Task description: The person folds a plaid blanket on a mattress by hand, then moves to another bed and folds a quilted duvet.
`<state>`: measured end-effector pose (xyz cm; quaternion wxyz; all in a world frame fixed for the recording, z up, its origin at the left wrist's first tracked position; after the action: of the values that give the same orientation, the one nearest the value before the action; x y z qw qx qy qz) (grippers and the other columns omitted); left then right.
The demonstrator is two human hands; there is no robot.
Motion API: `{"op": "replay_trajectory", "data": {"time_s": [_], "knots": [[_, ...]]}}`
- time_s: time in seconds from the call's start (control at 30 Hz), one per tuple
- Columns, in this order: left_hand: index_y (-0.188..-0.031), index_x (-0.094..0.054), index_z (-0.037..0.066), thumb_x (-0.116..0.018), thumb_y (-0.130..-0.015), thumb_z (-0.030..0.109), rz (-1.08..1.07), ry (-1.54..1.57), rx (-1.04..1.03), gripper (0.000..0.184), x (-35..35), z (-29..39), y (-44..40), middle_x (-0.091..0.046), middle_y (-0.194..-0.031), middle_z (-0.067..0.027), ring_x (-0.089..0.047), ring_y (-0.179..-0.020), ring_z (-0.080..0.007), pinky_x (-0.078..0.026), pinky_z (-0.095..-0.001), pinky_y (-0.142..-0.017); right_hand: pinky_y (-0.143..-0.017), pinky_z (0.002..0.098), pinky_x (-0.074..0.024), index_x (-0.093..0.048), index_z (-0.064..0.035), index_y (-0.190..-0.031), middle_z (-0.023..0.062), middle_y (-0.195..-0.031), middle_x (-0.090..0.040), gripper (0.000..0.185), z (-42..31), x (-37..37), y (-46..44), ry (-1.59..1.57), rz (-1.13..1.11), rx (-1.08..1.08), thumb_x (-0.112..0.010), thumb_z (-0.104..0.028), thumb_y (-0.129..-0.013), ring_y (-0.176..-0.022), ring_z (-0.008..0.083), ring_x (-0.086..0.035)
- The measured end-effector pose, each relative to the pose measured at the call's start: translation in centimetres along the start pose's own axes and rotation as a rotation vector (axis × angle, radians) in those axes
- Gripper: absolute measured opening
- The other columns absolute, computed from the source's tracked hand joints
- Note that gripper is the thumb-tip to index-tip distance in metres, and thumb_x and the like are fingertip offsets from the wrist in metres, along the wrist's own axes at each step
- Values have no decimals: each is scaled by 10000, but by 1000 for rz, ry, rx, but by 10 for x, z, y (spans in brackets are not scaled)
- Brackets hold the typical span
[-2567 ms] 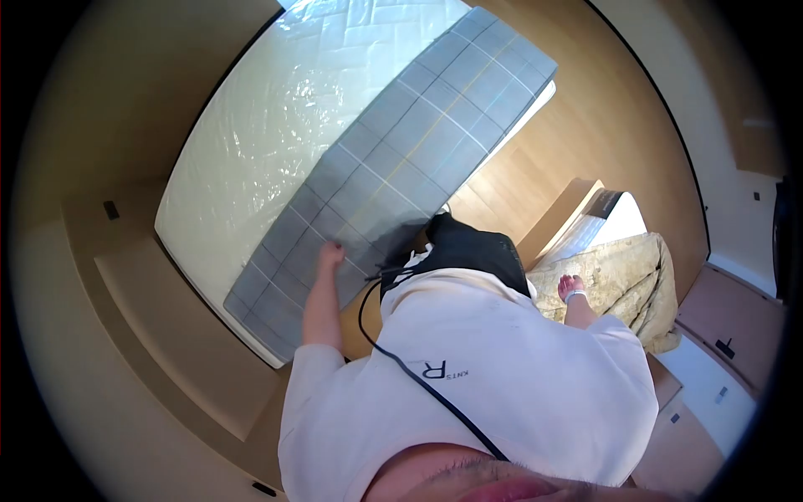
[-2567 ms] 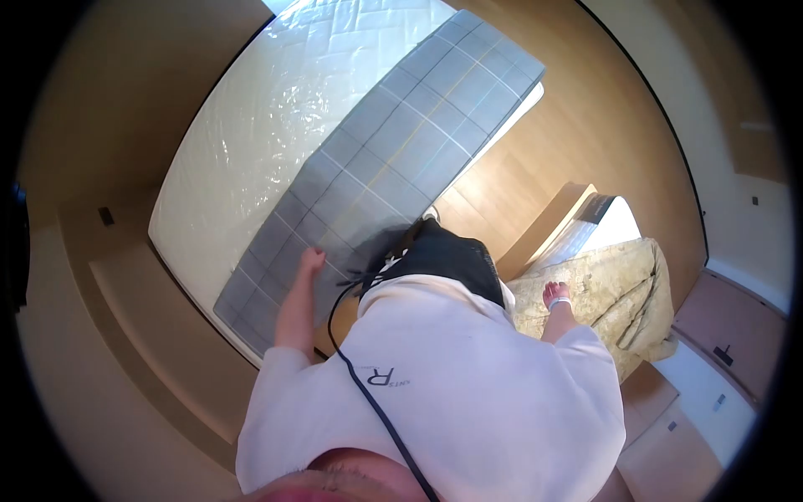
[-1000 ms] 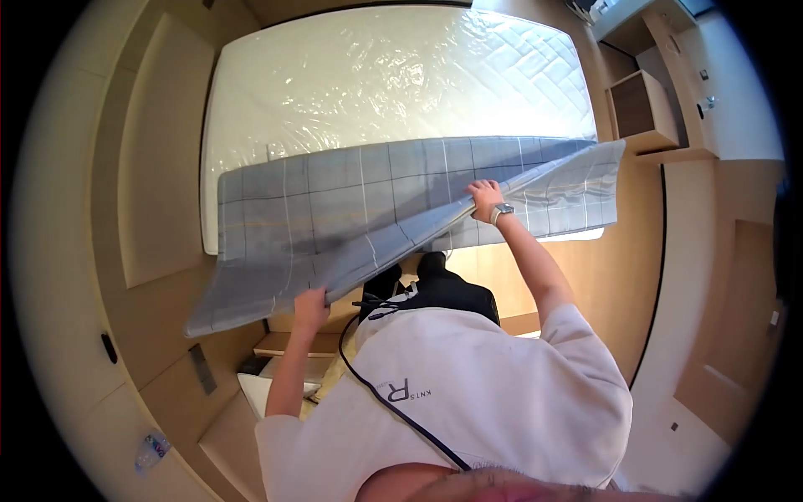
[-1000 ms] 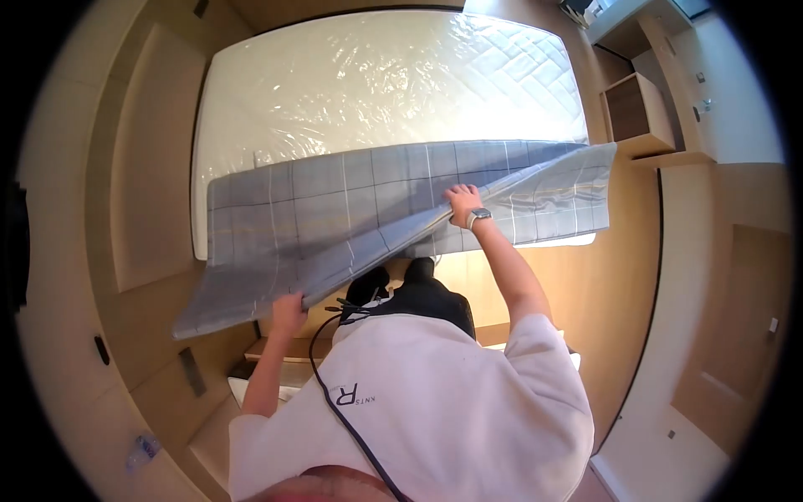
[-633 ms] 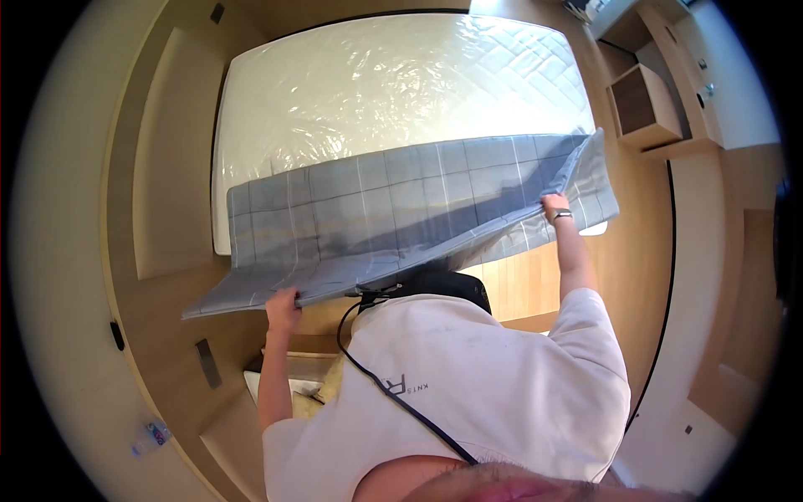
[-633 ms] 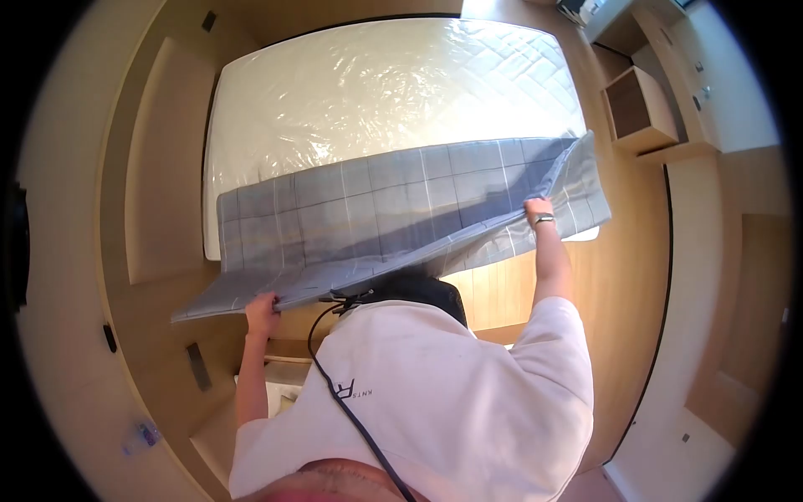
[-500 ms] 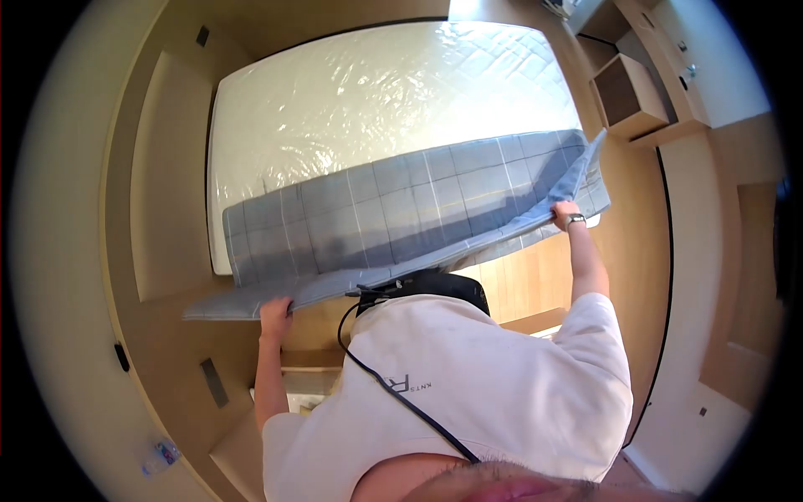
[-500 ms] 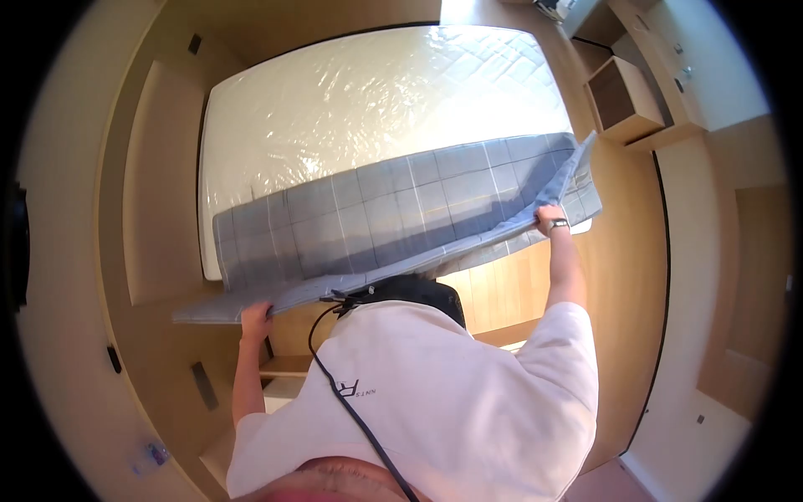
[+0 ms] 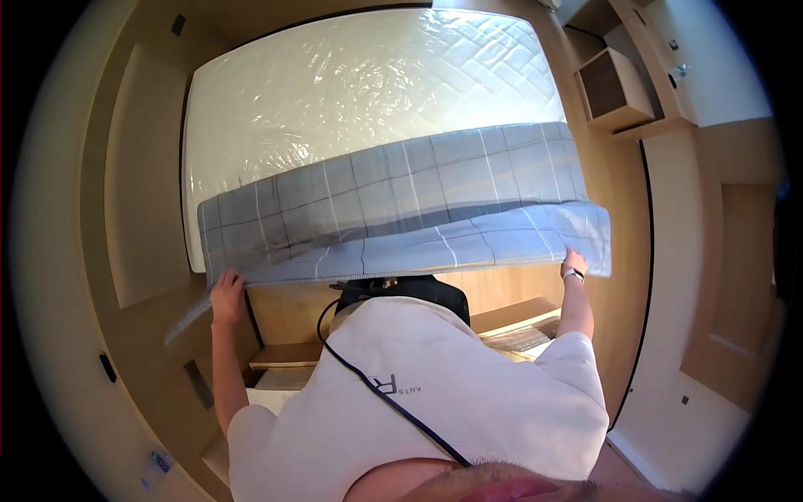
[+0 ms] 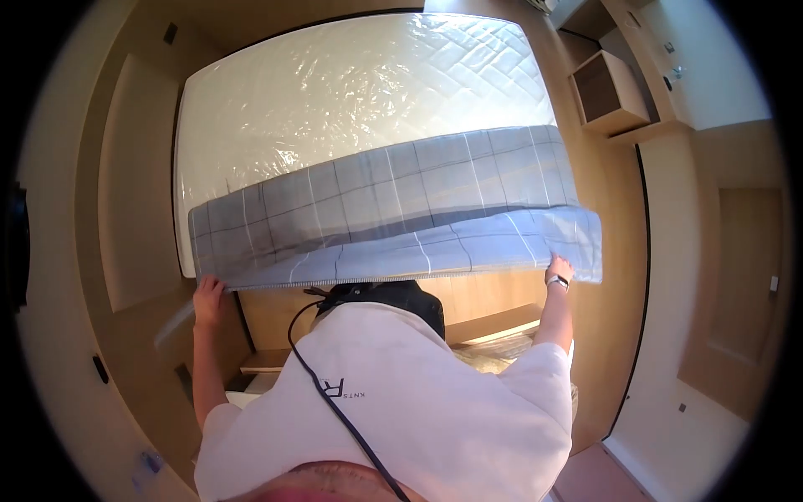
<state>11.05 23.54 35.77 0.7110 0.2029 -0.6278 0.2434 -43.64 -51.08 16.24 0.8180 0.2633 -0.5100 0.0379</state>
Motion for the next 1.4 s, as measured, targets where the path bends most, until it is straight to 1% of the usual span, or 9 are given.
{"op": "replay_trajectory", "data": {"time_s": [0.17,0.37,0.43,0.53,0.7,0.83,1.1,1.2,1.4], "knots": [[-946,-578,67,-583,-748,46,-103,-14,128,199,-90,-68,-13,-636,-951,-121,-614,-774,-360,-494,-452,-680,-869,446,-468,-638,-184,-1096,109,-1031,-684,266,-24,16,-42,176,84,90,-426,-189,-935,-976,285,-650],[-1147,-586,96,-524,-843,104,-191,-217,197,311,-125,-185,-129,-666,-939,-144,-639,-848,-351,-489,-480,-723,-726,481,-504,-643,-137,-948,161,-971,-663,199,-85,204,-146,-97,473,82,-460,-133,-869,-889,348,-641],[-1118,-593,88,-476,-880,105,297,-127,76,265,-52,-192,-175,-669,-921,-136,-639,-836,-344,-493,-472,-732,-765,485,-496,-633,-139,-971,147,-1000,-663,215,-97,303,-146,-283,709,66,-441,-128,-875,-922,374,-628],[-1125,-587,133,-544,-858,78,342,-291,215,275,69,-204,-223,-659,-922,-165,-638,-815,-362,-511,-456,-670,-744,492,-498,-611,-171,-1054,122,-1009,-668,231,-99,442,-112,-402,982,25,-454,-174,-885,-898,372,-637],[-1272,-541,112,-548,-853,64,752,-433,-172,422,280,-253,-210,-652,-1074,-164,-630,-948,-365,-510,-444,-817,-733,504,-497,-623,-197,-1125,146,-993,-673,308,-35,606,-77,-346,1251,-26,-457,-368,-931,-903,384,-632],[-1284,-536,89,-506,-888,53,803,-526,0,399,417,-221,-151,-612,-1184,-155,-593,-1073,-339,-481,-418,-902,-777,442,-498,-621,-167,-1174,144,-1058,-664,350,19,680,-23,-463,1458,68,-478,-382,-938,-947,368,-629],[-1178,-599,61,-537,-865,25,686,-722,261,320,331,-181,17,-630,-1021,-157,-619,-929,-330,-500,-417,-787,-835,412,-460,-631,-67,-1074,149,-1039,-660,288,39,557,73,-293,1549,464,-556,28,-813,-960,333,-619],[-1035,-679,87,-585,-803,-25,786,-525,127,274,226,-155,43,-653,-871,-105,-623,-774,-275,-511,-396,-666,-781,407,-448,-624,-75,-1017,112,-964,-645,256,-4,469,68,-292,1368,472,-555,19,-789,-909,317,-606],[-984,-673,139,-670,-774,46,610,-76,537,230,-2,-154,28,-652,-903,-63,-617,-844,-285,-505,-393,-703,-718,426,-479,-649,-95,-989,85,-931,-652,206,-124,299,19,-281,1009,403,-534,-62,-822,-860,313,-588]]}}
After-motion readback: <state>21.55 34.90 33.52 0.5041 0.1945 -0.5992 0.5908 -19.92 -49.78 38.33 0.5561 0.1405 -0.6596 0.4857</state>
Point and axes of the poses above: each hand's wrist, its own y-axis away from the middle knuckle, its own x-axis out of the back of the hand, z = x × y, the point moved 8 cm from there along -y, towards the middle knuckle
